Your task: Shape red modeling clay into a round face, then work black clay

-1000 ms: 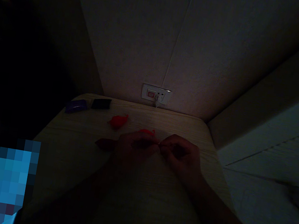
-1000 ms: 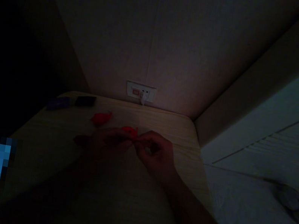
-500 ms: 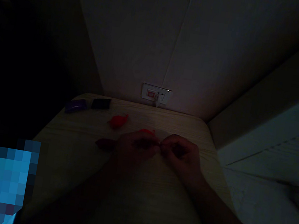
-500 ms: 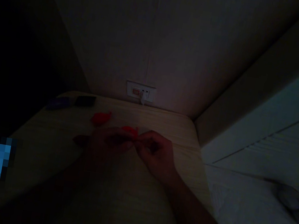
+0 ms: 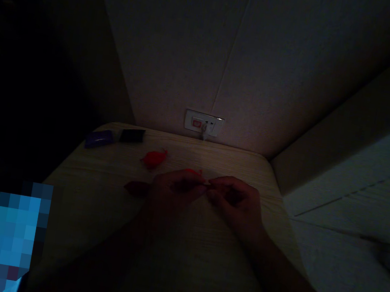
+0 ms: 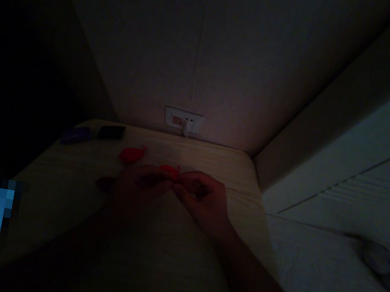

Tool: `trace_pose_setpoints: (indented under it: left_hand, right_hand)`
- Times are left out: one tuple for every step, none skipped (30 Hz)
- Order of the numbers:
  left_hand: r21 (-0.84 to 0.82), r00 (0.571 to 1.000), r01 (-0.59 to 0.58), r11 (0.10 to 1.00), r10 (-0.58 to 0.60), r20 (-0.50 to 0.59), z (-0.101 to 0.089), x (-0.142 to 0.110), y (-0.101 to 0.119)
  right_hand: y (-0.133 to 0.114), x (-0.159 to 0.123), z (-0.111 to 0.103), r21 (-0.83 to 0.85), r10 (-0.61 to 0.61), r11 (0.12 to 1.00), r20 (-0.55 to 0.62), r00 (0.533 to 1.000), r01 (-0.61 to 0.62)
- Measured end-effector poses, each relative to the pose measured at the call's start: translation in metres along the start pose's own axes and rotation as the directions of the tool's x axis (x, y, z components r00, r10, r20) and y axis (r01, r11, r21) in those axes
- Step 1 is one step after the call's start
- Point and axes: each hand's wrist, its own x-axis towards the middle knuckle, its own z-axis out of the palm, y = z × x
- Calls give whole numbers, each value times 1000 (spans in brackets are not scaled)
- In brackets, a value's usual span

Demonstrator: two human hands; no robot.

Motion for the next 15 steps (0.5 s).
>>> trace_pose_setpoints:
  left_hand:
    - [-4, 1000, 13, 1000, -13, -7, 0, 1, 0]
    - [-12, 1000, 28, 1000, -28, -13, 1, 1, 0]
    - [-23, 999, 45, 999, -46, -17, 1, 2, 0]
    - [-38, 998, 61, 997, -61, -14, 1, 2, 0]
    - [-53, 997, 70, 996, -70, -7, 0, 2, 0]
    - [-65, 997, 74, 995, -74, 1, 0, 2, -1]
    - [-70, 997, 76, 995, -76, 12, 0, 2, -1]
    - [-68, 997, 77, 995, -76, 25, 0, 2, -1]
    - [-66, 997, 76, 995, -73, 38, -1, 2, -1]
    - [-72, 996, 72, 995, -69, 50, -1, 2, -1]
    - [-84, 996, 69, 994, -64, 62, -2, 2, -1]
    - [-99, 996, 65, 993, -58, 74, -2, 2, -1]
    - [-116, 995, 63, 991, -53, 83, -2, 3, -1]
    - [-134, 995, 64, 989, -52, 90, -2, 3, -2]
    - [-151, 994, 68, 986, -53, 99, -2, 3, -2]
  right_hand:
    - [0, 0, 0, 8, 7, 1000, 4, 1000, -7]
    - [-1, 1, 0, 18, 18, 1000, 6, 1000, -18]
    - [-1, 1, 0, 29, 33, 999, 9, 999, -33]
    - [-1, 2, 0, 41, 46, 998, 6, 999, -46]
    - [-1, 2, 0, 51, 59, 997, 3, 998, -59]
    - [-1, 3, 0, 60, 69, 996, 1, 998, -69]
    - [0, 3, 0, 68, 72, 995, -3, 997, -72]
    - [0, 4, 0, 73, 74, 995, -5, 997, -73]
    - [0, 4, -1, 78, 75, 994, -3, 997, -74]
    - [0, 5, -1, 83, 77, 994, 2, 997, -77]
    - [0, 5, -1, 89, 81, 993, 10, 997, -81]
    - [1, 5, -1, 97, 83, 992, 18, 996, -85]
    - [0, 5, -1, 105, 88, 990, 29, 996, -90]
    - [0, 5, -1, 113, 90, 989, 41, 995, -94]
    - [0, 4, -1, 124, 90, 988, 50, 995, -96]
